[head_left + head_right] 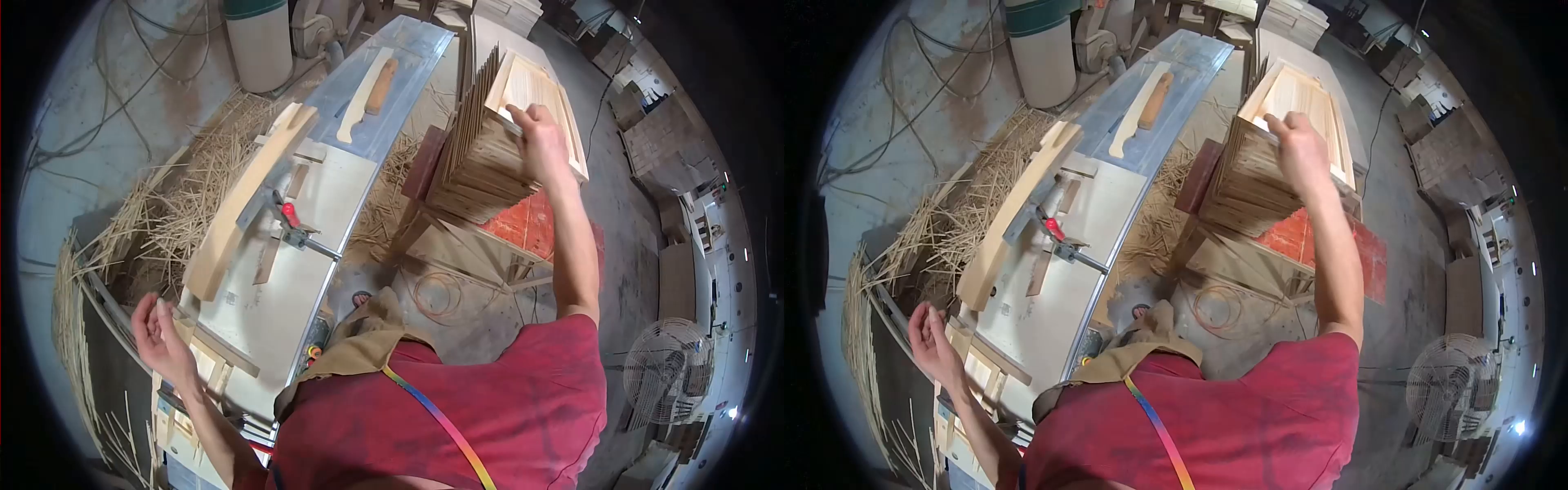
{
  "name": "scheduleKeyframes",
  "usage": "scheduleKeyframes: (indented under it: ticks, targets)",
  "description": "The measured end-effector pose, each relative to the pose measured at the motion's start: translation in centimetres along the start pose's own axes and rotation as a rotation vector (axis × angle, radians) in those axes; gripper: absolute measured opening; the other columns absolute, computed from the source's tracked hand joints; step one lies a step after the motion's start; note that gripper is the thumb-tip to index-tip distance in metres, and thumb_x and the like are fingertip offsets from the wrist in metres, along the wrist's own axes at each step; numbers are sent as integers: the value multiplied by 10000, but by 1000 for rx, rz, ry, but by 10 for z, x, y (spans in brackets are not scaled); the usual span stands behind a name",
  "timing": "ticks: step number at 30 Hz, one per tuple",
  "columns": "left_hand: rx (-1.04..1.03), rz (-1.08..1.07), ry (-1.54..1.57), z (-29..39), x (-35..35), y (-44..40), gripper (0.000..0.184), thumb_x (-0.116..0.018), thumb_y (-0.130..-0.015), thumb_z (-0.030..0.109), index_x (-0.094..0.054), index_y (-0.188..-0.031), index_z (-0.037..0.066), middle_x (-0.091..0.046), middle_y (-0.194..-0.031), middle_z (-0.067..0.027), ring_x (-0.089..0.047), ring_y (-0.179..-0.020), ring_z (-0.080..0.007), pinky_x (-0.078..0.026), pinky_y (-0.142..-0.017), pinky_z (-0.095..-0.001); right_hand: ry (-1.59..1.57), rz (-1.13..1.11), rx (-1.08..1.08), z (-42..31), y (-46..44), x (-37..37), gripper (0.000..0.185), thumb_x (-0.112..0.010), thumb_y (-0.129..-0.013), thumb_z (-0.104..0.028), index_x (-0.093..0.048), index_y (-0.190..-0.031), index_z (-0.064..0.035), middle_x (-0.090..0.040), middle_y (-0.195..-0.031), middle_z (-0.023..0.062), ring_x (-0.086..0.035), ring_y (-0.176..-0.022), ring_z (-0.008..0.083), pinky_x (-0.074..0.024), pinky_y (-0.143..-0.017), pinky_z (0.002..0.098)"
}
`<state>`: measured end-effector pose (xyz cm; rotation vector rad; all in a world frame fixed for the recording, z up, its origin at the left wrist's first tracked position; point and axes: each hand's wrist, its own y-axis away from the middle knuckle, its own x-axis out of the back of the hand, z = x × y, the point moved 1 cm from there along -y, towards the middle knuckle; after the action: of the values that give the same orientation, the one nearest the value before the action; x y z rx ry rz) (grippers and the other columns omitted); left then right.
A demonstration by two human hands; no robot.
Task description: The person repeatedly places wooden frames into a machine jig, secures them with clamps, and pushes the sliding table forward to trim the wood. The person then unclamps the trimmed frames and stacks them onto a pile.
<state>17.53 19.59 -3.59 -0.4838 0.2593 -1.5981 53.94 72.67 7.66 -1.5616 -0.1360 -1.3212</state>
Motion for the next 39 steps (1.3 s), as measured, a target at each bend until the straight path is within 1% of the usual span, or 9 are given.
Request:
scheduleKeyframes:
  ticks: [2, 5, 9, 12, 17, 19, 22, 31, 39]
  targets:
    - [47, -165, 95, 2, -3, -9, 266, -651, -995, 88, -622, -1229, -36, -676, -1010, -78, -653, -899, -126, -516, -834, -253, 115, 59, 136, -62, 4, 33, 411, -736, -816, -58, -670, -1221, -79, -616, -922, 106, -642, -861, 271, -543, -743, 412]
    - [35, -423, 242, 20, -33, -33, 244, -628, -1016, 129, -641, -1197, -34, -681, -1031, -97, -674, -906, -157, -547, -827, -288, -34, 206, 307, -137, 8, 63, 355, -690, -815, -25, -699, -1163, -96, -564, -823, 67, -596, -784, 232, -512, -691, 372]
    - [404, -742, 812, 95, -95, -64, 409, -561, -1050, 236, -553, -1309, -81, -673, -1188, -158, -686, -1021, -226, -558, -910, -373, -208, 361, 651, -251, -9, 72, 319, -698, -819, -161, -709, -1134, -112, -513, -784, 1, -546, -738, 168, -458, -642, 306]
    - [555, -623, 1016, 109, -121, -88, 461, -602, -1026, 220, -506, -1353, -90, -654, -1244, -177, -676, -1067, -232, -546, -947, -368, -416, 455, 888, -328, -27, 60, 355, -733, -798, -227, -710, -1130, -103, -528, -808, 11, -547, -745, 187, -461, -664, 312]
    - [530, -316, 748, 32, -67, -142, 458, -638, -1004, 211, -525, -1347, -72, -658, -1235, -167, -683, -1043, -219, -556, -924, -338, -1230, 216, 942, -356, -63, 35, 257, -768, -830, -199, -736, -1039, -53, -622, -903, 75, -598, -811, 235, -493, -722, 329]
    - [451, -22, 441, -2, -28, -174, 456, -673, -981, 193, -542, -1332, -66, -673, -1199, -149, -689, -1021, -214, -569, -890, -337, -1655, 59, 944, -353, -72, 30, 198, -773, -866, -179, -743, -965, -10, -662, -896, 92, -624, -820, 239, -503, -732, 343]
    - [426, -44, 273, -71, 46, -245, 468, -700, -961, 173, -551, -1345, -49, -669, -1231, -135, -687, -1026, -221, -572, -886, -339, -2060, -77, 928, -352, -75, 22, 195, -760, -876, -190, -733, -945, -10, -661, -879, 93, -620, -796, 240, -496, -704, 340]
    - [470, -162, -6, -164, 11, -233, 447, -691, -969, 180, -578, -1333, -52, -684, -1226, -123, -664, -1074, -197, -521, -925, -314, -2300, -138, 851, -357, -90, -1, 217, -723, -907, -224, -704, -884, -9, -656, -828, 97, -608, -723, 241, -474, -621, 331]
    - [591, -696, -150, -208, -85, -213, 439, -691, -964, 187, -592, -1328, -38, -711, -1154, -89, -657, -1015, -152, -508, -895, -293, -2322, -131, 845, -360, -98, -9, 267, -689, -934, -254, -677, -830, -8, -652, -783, 101, -597, -659, 242, -455, -547, 324]
